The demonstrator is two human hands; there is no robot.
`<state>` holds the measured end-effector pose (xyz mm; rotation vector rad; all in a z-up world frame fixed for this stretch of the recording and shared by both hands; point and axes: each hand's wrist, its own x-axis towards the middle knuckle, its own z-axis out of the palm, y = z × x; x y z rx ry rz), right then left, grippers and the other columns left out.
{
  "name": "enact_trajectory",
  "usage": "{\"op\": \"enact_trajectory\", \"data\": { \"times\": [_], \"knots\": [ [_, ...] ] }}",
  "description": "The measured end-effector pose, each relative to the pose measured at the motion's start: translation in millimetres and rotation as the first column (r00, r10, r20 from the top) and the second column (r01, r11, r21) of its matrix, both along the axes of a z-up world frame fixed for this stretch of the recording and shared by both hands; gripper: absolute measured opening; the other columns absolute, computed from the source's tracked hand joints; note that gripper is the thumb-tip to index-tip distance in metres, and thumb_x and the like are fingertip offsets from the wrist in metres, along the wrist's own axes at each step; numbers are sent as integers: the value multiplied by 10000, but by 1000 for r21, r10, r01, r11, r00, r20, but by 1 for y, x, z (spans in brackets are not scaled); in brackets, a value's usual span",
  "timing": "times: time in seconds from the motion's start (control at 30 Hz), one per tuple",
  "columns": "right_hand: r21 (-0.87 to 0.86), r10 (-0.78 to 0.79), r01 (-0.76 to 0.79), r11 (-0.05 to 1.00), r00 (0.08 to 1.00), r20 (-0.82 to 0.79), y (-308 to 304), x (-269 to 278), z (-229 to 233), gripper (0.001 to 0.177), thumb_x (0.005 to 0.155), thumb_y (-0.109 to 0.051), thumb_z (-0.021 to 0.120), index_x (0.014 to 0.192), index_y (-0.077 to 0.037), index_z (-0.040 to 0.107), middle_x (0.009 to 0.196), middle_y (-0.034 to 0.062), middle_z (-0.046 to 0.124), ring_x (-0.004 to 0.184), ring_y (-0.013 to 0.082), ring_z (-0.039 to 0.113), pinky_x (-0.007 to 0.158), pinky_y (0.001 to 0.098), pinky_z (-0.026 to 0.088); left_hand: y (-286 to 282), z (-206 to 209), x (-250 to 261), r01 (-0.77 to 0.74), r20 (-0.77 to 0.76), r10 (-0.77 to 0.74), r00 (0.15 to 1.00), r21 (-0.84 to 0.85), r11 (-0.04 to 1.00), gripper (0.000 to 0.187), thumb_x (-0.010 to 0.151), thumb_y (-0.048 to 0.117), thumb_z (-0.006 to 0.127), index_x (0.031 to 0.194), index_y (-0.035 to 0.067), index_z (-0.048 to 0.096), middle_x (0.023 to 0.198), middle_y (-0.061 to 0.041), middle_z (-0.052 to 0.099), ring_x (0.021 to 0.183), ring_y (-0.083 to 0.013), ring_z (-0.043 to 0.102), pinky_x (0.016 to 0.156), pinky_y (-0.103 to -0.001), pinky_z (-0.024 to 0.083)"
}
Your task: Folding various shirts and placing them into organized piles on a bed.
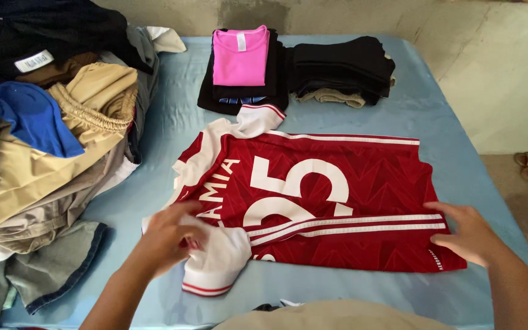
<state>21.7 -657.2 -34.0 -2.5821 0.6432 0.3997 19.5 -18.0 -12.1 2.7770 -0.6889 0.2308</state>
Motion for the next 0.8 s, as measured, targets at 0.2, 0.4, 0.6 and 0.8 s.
{"op": "enact_trajectory", "data": {
  "times": [0.2, 0.4, 0.6, 0.8],
  "knots": [
    [-218, 312, -287, 933, 946, 89, -32, 8, -18, 386, 771, -249, 855, 1146, -205, 772, 1299, 96, 581, 1199, 303, 562, 1060, 423, 453, 26, -49, 78, -335, -623, 209, 754, -92, 938, 399, 948, 108, 530, 1305, 213, 672, 1099, -98, 773, 978, -244, 738, 892, -406, 566],
    [540, -303, 216, 813, 950, 76, -36, 20, -8, 474, 982, -388, 652, 1302, -40, 614, 1249, 375, 621, 1185, 541, 532, 1053, 680, 373, 15, -13, 147, -865, -960, -60, 275, -274, 420, 588, 892, 429, 499, 1358, 88, 609, 1125, -243, 720, 933, -329, 701, 814, -528, 567],
    [408, -249, 360, 839, 921, -300, -33, -7, 0, 876, 893, -582, 688, 1548, -42, 470, 1547, 233, 502, 1413, 356, 478, 1170, 544, 388, 41, -37, 130, -766, -970, 216, 111, 55, 640, 961, 729, 730, 787, 1456, 180, 482, 1383, -47, 551, 1166, -206, 596, 949, -410, 490],
    [297, -166, 295, 908, 906, -390, -21, -25, 5, 852, 826, -446, 755, 1589, -262, 422, 1513, 138, 629, 1325, 320, 609, 1087, 535, 467, 64, -35, 74, -576, -979, 194, 60, 125, 808, 550, 707, 474, 905, 1165, 197, 775, 968, 77, 721, 844, -49, 600, 691, -258, 384]
  ]
}}
